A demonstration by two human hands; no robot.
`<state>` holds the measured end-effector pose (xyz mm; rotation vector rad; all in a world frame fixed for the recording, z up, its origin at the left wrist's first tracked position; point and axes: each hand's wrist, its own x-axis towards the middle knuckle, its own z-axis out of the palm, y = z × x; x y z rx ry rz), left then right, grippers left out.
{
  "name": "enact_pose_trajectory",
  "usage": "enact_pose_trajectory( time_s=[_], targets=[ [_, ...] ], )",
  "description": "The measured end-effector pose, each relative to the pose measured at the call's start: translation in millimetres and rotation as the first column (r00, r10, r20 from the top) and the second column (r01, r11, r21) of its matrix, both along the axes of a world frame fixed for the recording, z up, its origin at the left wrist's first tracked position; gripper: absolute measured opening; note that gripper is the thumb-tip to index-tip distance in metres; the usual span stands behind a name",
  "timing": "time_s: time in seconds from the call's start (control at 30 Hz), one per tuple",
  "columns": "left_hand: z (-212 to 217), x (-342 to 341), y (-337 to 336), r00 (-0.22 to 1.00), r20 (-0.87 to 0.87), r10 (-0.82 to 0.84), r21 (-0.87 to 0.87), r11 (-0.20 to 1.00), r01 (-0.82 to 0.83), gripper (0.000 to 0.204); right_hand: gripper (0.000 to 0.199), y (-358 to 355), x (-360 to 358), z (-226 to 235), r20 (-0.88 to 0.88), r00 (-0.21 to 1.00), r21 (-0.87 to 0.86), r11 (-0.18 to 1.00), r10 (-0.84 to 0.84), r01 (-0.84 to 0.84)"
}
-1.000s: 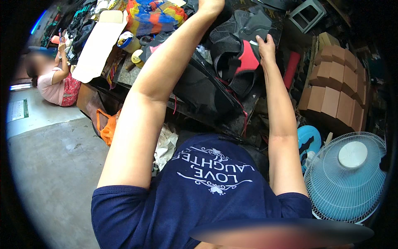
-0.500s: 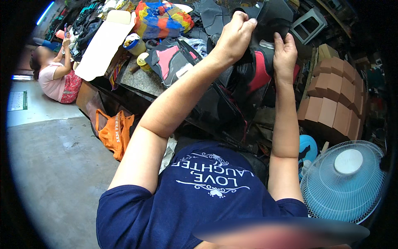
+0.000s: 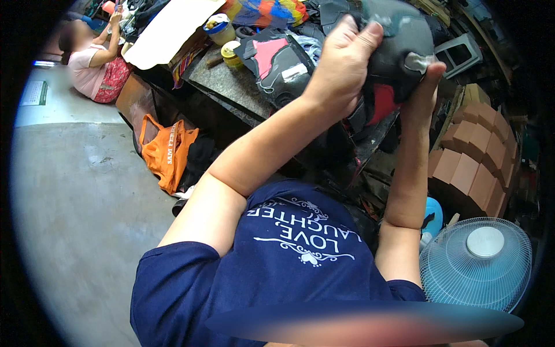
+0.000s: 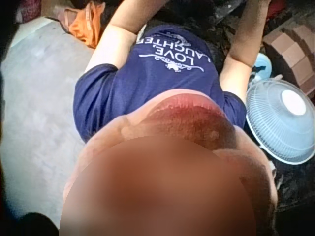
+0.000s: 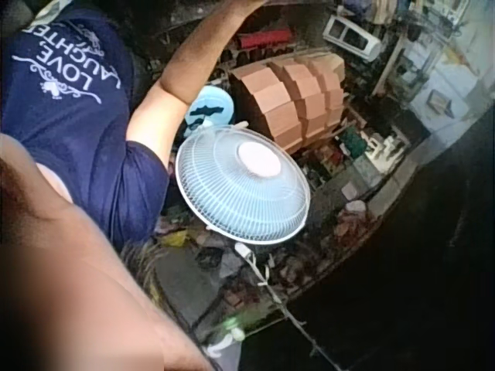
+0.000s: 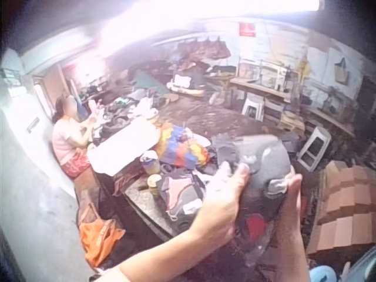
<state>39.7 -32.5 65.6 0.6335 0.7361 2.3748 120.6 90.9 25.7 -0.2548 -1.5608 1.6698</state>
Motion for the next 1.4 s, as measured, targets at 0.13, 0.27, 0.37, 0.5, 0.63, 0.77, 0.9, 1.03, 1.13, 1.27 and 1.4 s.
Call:
enact_pose_trajectory(
  time_s=[0.13,0.27,0.37,0.5,0.63,0.77,0.9,1.03,1.13,1.27,1.4],
  targets=[
    [4,-32,-72,0.554,-0.761,0.337,-0.145,0.744,-0.652,0.019,0.045,-34,24,16,0.204,0.871,0.117,0.872,0.447,-0.475],
    [-30,-56,-121,0.904,-0.313,0.293,-0.11,0.934,-0.341,0.028,0.041,-67,21,-22,0.215,0.797,-0.123,0.825,0.565,-0.551],
    [-66,-70,-123,0.743,-0.567,0.357,-0.601,0.438,-0.669,0.084,0.031,-75,-3,-78,0.547,0.761,-0.051,0.922,0.348,-0.384],
    [-88,-69,-123,0.042,-0.994,0.097,-0.015,0.262,-0.965,0.09,0.047,-70,-6,-110,0.576,0.779,0.119,0.918,0.246,-0.378],
    [-99,-64,-95,-0.133,-0.953,-0.273,-0.013,0.473,-0.881,0.05,0.042,-72,4,-92,0.572,0.806,0.238,0.911,0.149,-0.337],
    [-124,-68,-71,0.047,-0.97,-0.239,-0.145,0.41,-0.9,0.033,0.06,-79,16,-85,0.357,0.875,0.826,0.548,-0.327,-0.132],
    [-148,-71,-66,0.002,-0.984,-0.178,-0.077,0.412,-0.908,0.028,0.07,-86,14,-114,0.377,0.924,0.86,0.396,-0.067,-0.322],
    [-147,-70,-68,0.036,-0.996,-0.087,-0.071,0.447,-0.891,0.034,0.065,-78,11,-139,0.373,0.926,0.878,0.347,-0.065,-0.329],
    [-135,-80,-78,0.219,-0.969,-0.11,-0.242,0.573,-0.783,0.045,0.064,-76,13,-143,0.388,0.921,0.872,0.336,-0.034,-0.355],
    [-132,-116,-90,0.173,-0.943,-0.286,-0.314,0.584,-0.748,0.049,0.065,-75,15,-141,0.359,0.933,0.842,0.429,0.004,-0.326],
    [-157,-127,-79,0.404,-0.897,-0.181,-0.414,0.667,-0.619,0.063,0.061,-73,13,-144,0.355,0.935,0.846,0.43,-0.015,-0.315]
  ],
)
